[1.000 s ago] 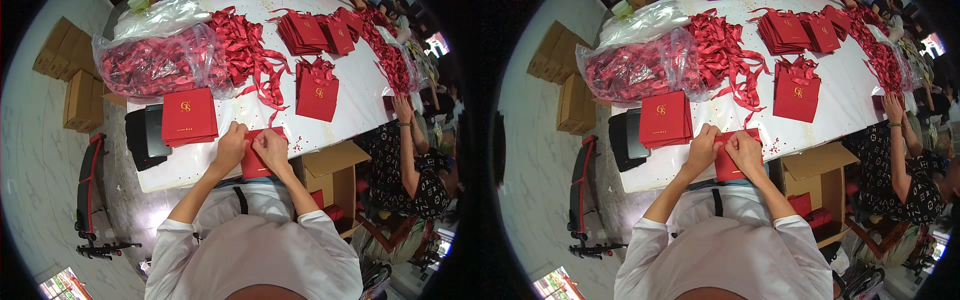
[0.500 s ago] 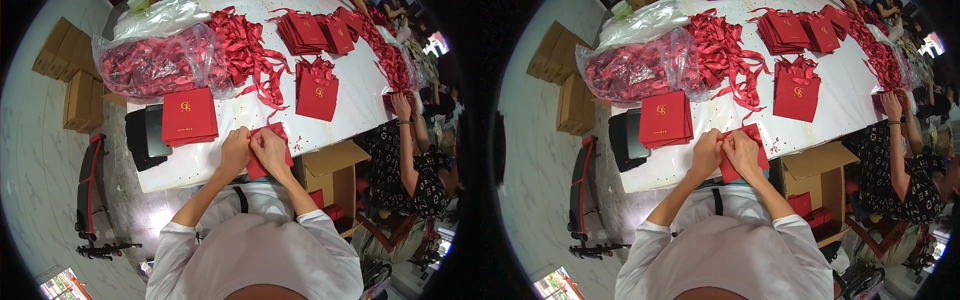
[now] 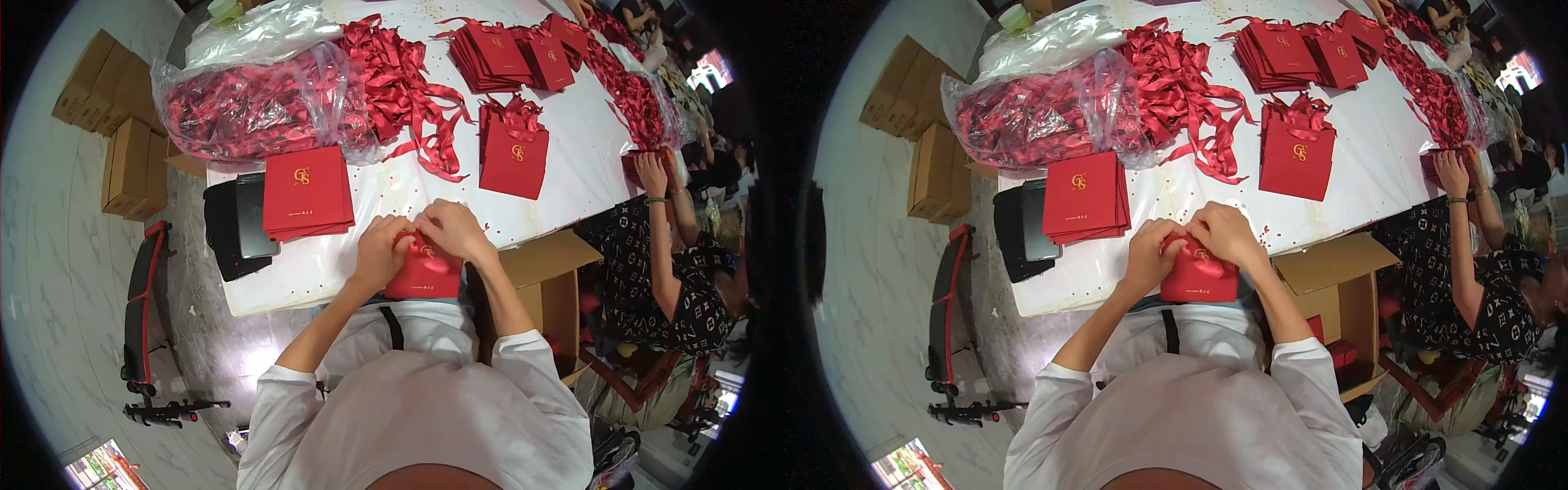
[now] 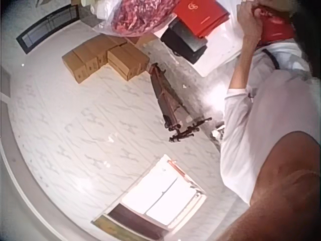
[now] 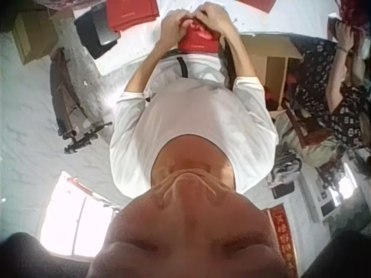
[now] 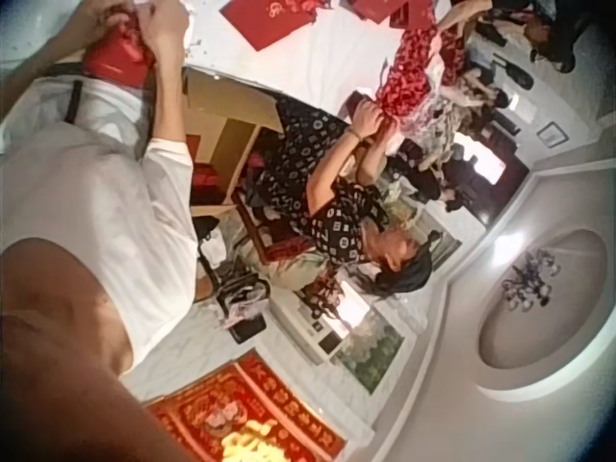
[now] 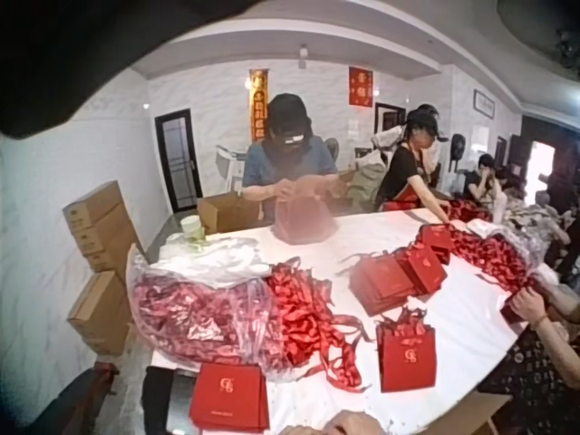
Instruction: The person attaches ribbons to gift pouches and ties them into bows by hand.
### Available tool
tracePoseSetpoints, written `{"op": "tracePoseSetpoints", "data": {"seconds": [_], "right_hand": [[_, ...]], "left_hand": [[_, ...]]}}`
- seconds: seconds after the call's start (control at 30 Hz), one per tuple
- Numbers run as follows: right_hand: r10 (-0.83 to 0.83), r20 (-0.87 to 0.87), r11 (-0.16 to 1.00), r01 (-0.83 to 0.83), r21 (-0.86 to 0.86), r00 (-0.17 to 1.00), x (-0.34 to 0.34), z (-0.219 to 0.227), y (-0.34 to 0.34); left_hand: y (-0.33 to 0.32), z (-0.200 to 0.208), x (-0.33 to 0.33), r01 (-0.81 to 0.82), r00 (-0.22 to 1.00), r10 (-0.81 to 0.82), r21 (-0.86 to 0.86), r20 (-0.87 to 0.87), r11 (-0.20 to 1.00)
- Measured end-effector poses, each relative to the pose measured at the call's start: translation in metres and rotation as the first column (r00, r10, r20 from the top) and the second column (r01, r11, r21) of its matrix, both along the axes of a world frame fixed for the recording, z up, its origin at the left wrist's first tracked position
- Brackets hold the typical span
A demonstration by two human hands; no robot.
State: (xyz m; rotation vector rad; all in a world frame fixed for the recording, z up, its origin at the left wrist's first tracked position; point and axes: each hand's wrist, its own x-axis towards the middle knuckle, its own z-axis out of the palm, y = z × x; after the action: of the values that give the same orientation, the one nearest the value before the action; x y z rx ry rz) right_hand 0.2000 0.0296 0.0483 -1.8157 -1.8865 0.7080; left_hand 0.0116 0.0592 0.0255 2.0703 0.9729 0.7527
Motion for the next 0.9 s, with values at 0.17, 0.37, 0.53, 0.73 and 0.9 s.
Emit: {"op": "tracePoseSetpoints", "data": {"seconds": [0.17, 0.37, 0.53, 0.73, 0.9], "right_hand": [[-0.01, -0.501, 0.941, -0.161, -0.297, 0.865, 0.019, -0.034, 0.015], [-0.136, -0.651, 0.939, -0.112, -0.326, 0.747, 0.003, -0.039, 0.016], [-0.345, -0.507, 0.938, 0.305, -0.162, 0.79, -0.009, -0.052, 0.036], [-0.384, -0.461, 0.868, 0.483, 0.115, 0.8, 0.009, -0.034, 0.021], [-0.476, 0.051, 0.872, 0.478, -0.106, 0.878, 0.028, -0.004, -0.008]], "left_hand": [[0.002, -0.002, -0.003, 0.062, 0.993, -0.081, 0.207, 0.083, 0.976], [0.005, 0.003, -0.007, 0.052, 0.997, -0.062, 0.185, 0.049, 0.981], [0.006, -0.004, -0.007, -0.031, 0.999, 0.034, 0.15, -0.016, 0.988], [0.012, -0.023, -0.013, -0.101, 0.994, 0.099, 0.034, 0.034, 0.994], [0.014, -0.019, -0.003, -0.159, 0.987, 0.157, 0.07, 0.039, 0.985]]}}
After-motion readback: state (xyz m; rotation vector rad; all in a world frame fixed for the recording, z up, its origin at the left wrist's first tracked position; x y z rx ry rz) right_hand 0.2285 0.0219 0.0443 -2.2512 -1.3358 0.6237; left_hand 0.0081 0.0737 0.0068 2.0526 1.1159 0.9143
